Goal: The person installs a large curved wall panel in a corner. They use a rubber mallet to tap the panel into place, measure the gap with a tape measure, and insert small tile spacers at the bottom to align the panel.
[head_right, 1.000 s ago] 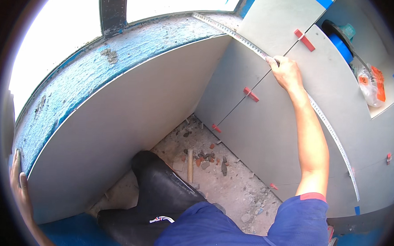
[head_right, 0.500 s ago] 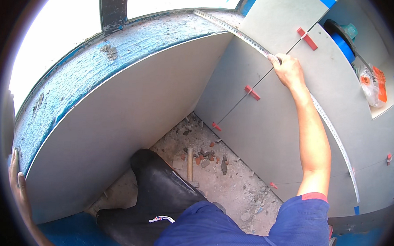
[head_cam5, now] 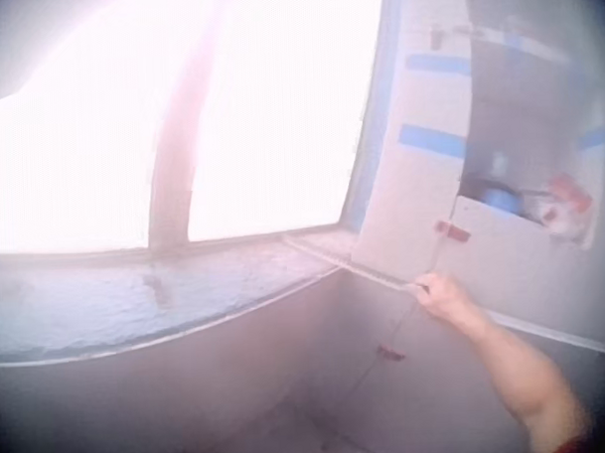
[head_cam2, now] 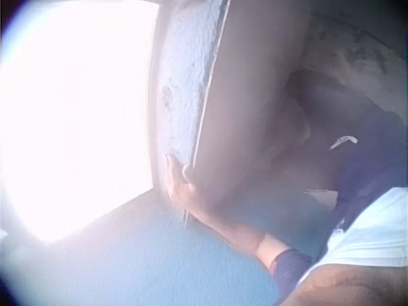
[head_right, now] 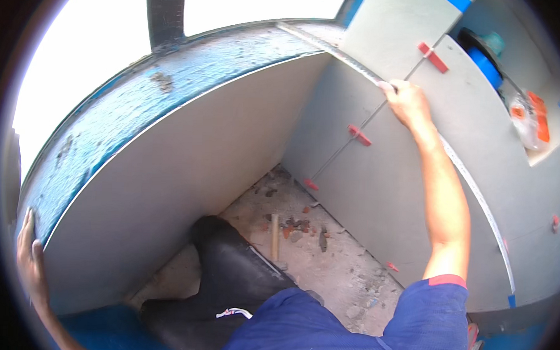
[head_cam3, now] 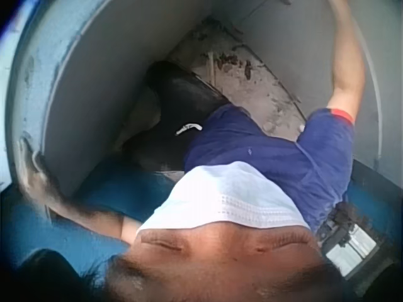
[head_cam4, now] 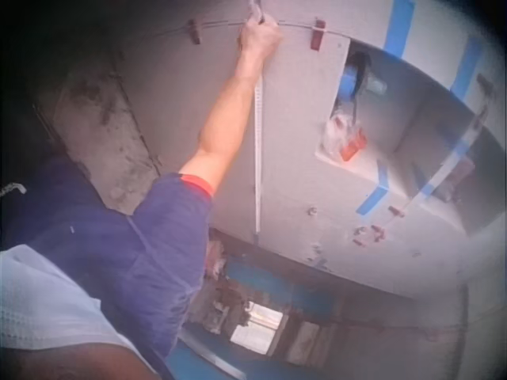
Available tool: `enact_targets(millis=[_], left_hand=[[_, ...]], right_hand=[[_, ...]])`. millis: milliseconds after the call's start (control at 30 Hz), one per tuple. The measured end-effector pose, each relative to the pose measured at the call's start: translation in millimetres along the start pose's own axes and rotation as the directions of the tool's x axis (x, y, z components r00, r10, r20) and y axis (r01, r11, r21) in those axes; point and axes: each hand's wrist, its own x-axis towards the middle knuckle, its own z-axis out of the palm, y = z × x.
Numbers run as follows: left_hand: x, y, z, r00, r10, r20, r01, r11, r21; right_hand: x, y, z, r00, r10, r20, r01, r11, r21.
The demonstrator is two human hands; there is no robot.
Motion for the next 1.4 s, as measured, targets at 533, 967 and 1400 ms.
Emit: enact_targets(millis=[533, 967, 1400], left_hand=[[-87, 154, -104, 0.882, -0.262, -0.39, 0.055, 0.882, -0.468], [-158, 168, -124, 0.604, -0.791, -0.102, 0.608, 0.539, -0.583], [-129, 50, -175, 0.649, -0.61, 0.455, 0.741, 0.644, -0.193]], right_hand=[[-188, -129, -50, 0.738, -0.395, 0.547, -0.457, 0.304, 0.836], [-299, -372, -37, -0.392, -0.919, 0.038, -0.722, 0.333, 0.606], [-279, -228, 7, -0.25, -0.907, 0.34, -0.656, 0.416, 0.629]])
